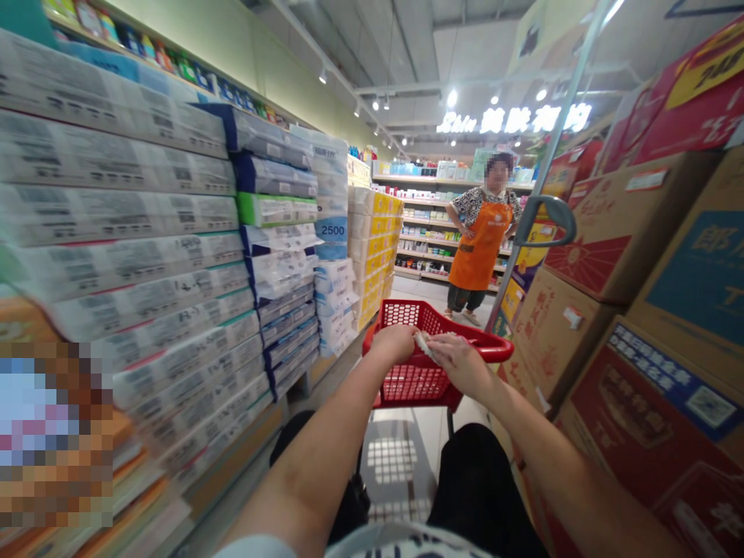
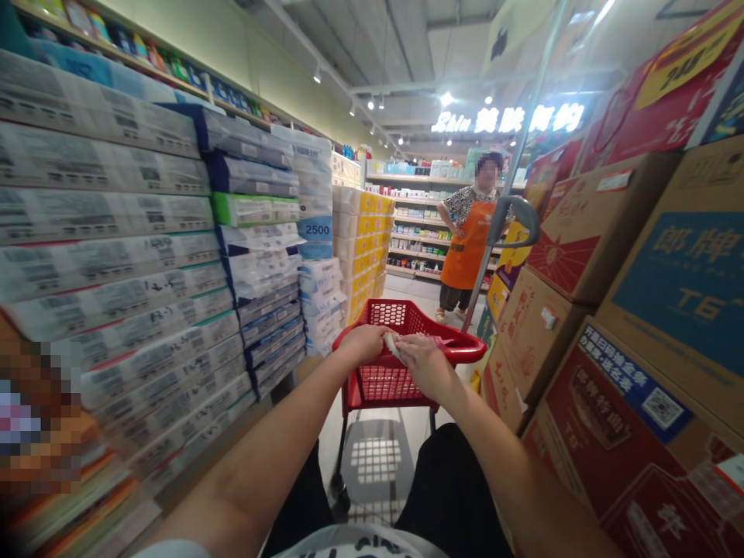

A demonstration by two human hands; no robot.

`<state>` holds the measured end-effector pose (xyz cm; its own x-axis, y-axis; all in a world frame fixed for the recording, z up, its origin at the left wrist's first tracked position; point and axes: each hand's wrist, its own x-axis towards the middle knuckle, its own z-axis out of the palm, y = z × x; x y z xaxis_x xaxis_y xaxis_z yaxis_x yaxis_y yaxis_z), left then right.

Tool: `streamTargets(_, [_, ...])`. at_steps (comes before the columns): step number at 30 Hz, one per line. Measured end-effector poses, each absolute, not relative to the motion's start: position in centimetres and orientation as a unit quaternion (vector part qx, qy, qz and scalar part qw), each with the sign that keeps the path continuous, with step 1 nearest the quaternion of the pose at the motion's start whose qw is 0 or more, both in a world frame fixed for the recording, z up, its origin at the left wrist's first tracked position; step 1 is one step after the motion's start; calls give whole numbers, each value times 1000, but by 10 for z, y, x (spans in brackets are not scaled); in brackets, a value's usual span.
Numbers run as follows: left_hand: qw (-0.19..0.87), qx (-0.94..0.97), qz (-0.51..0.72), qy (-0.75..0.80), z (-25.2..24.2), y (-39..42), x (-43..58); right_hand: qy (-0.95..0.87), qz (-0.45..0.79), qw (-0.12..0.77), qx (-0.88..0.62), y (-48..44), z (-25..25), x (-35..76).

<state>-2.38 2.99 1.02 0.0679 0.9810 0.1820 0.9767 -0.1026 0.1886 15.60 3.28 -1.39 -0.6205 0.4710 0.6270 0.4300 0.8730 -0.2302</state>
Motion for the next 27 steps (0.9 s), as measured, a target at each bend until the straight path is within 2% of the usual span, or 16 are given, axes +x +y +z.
streamTargets(7, [12,739,141,659,8,31,-23,-890,9,370,-265,38,-19,159])
streamTargets(12, [4,726,143,673,10,29,-22,-853,-21,400,-333,42,-17,158])
streamTargets(16, [1,726,135,675,9,28,-22,-877,-58,378,-292,37,-16,153])
streamTargets(22, [-12,723,141,676,8,29,-23,-858,-62,375,-346,52,-11,153])
streamTargets(27, [-19,729,133,671,7,30,-24,-881,-36,357,-309,57,-8,141])
